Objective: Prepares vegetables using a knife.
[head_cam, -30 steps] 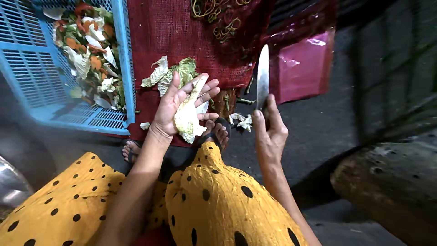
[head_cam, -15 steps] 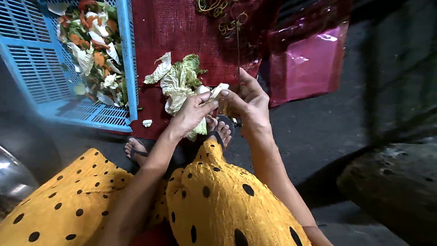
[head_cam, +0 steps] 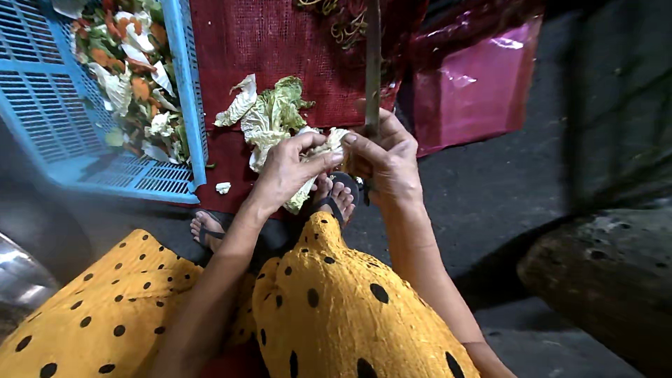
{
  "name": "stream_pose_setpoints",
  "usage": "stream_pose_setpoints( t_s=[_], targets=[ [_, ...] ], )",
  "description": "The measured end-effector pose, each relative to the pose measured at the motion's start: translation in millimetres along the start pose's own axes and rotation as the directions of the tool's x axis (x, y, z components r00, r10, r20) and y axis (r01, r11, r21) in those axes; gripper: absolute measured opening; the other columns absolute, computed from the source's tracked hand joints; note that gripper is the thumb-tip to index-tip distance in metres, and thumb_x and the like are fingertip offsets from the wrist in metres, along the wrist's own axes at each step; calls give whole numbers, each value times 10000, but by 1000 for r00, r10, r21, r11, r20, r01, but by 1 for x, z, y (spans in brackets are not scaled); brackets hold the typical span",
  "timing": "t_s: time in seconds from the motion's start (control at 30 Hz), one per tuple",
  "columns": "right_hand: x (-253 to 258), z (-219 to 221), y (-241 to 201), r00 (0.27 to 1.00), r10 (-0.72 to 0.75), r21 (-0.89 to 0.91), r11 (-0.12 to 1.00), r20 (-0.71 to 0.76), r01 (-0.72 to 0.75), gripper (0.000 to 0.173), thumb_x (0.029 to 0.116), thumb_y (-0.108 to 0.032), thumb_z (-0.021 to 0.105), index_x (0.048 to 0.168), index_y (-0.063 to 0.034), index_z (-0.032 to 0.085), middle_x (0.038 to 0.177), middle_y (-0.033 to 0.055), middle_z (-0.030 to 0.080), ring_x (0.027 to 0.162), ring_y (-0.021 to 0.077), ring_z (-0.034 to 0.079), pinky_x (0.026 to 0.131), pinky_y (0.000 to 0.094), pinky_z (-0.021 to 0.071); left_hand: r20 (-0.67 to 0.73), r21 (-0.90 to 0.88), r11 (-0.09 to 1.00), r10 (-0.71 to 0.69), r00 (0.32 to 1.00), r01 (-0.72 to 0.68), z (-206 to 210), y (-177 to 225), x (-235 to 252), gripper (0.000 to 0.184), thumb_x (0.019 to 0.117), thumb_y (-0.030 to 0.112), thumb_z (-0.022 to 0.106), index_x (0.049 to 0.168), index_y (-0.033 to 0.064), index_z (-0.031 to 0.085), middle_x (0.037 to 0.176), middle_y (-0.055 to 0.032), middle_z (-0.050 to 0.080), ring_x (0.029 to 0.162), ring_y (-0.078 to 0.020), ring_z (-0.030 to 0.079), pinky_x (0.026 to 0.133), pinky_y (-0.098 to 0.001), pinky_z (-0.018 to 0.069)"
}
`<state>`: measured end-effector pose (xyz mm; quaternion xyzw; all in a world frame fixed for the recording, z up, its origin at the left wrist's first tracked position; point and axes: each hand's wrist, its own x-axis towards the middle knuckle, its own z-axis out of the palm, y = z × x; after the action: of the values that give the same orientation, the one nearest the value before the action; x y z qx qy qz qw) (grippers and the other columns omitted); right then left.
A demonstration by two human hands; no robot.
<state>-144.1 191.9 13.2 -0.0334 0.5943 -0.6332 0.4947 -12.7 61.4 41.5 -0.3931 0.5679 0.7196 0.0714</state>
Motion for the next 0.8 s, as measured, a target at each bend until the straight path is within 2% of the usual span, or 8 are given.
stream_pose_setpoints(
  t_s=[0.07, 0.2, 0.3, 0.37, 0.5, 0.6, 0.7, 0.8],
  targets=[
    [-1, -2, 2, 998, -3, 56, 998, -63, 7, 501, 951, -30, 652, 1424, -78, 496, 917, 7, 683, 528, 21, 486, 440, 163, 396, 3, -97, 993, -61, 998, 61, -4, 2, -1, 269, 965, 114, 709, 1197, -13, 663, 972, -100, 710, 687, -147, 700, 599, -303, 629],
    [-4, -10, 6, 992, -36, 116, 992, -120, 50, 466, 965, -30, 632, 1403, -88, 487, 860, -7, 638, 508, 21, 450, 429, 162, 374, 38, -175, 973, -149, 988, 154, -6, 5, -2, 204, 957, 65, 701, 1141, -21, 674, 930, -73, 708, 657, -107, 675, 561, -259, 601],
    [-5, -11, 8, 988, -68, 142, 986, -141, 88, 470, 969, -32, 628, 1413, -78, 482, 852, -3, 632, 499, 23, 443, 421, 163, 373, 99, -198, 957, -197, 975, 213, -1, 9, -2, 467, 939, 55, 721, 1380, 15, 571, 1143, -115, 687, 732, -138, 692, 567, -266, 602],
    [-5, -11, 7, 982, -88, 149, 982, -164, 113, 461, 978, -37, 622, 1412, -82, 474, 870, 5, 640, 504, 27, 445, 427, 167, 377, 86, -187, 954, -222, 971, 235, 2, 8, 0, 534, 953, 50, 704, 1451, 21, 516, 1114, -127, 693, 733, -146, 691, 550, -265, 588],
    [-5, -16, 6, 973, -125, 150, 977, -192, 155, 486, 977, -43, 630, 1432, -85, 462, 874, -9, 625, 505, 24, 443, 425, 162, 383, -101, -196, 971, -162, 982, 140, 8, 5, 0, 283, 1002, 101, 652, 1269, 13, 619, 929, -83, 705, 571, -91, 620, 456, -213, 518],
    [-13, -20, 10, 974, -63, 70, 994, -217, 79, 404, 1031, -161, 598, 1416, -125, 481, 874, -32, 627, 488, 7, 415, 419, 155, 361, -204, -109, 994, -10, 979, -13, 9, 8, -2, 190, 991, 90, 666, 1168, 20, 660, 875, -59, 703, 575, -97, 631, 483, -227, 546],
    [-32, -23, 18, 975, 57, -80, 994, -214, -75, 415, 1094, -337, 452, 1480, -185, 473, 922, -45, 699, 447, 3, 397, 395, 153, 337, -232, -72, 992, 85, 969, -104, 7, 15, -6, 184, 978, 53, 673, 1157, 32, 713, 1120, -126, 645, 742, -165, 703, 599, -290, 643],
    [-47, -20, 28, 951, 184, -115, 969, -247, -217, 459, 1075, -336, 489, 1495, -150, 480, 873, -37, 647, 479, 17, 420, 422, 175, 374, -200, -18, 994, 105, 974, -111, 8, 30, -19, 281, 1009, 34, 616, 1283, 66, 672, 1287, -108, 596, 901, -155, 716, 718, -293, 650]
  ],
)
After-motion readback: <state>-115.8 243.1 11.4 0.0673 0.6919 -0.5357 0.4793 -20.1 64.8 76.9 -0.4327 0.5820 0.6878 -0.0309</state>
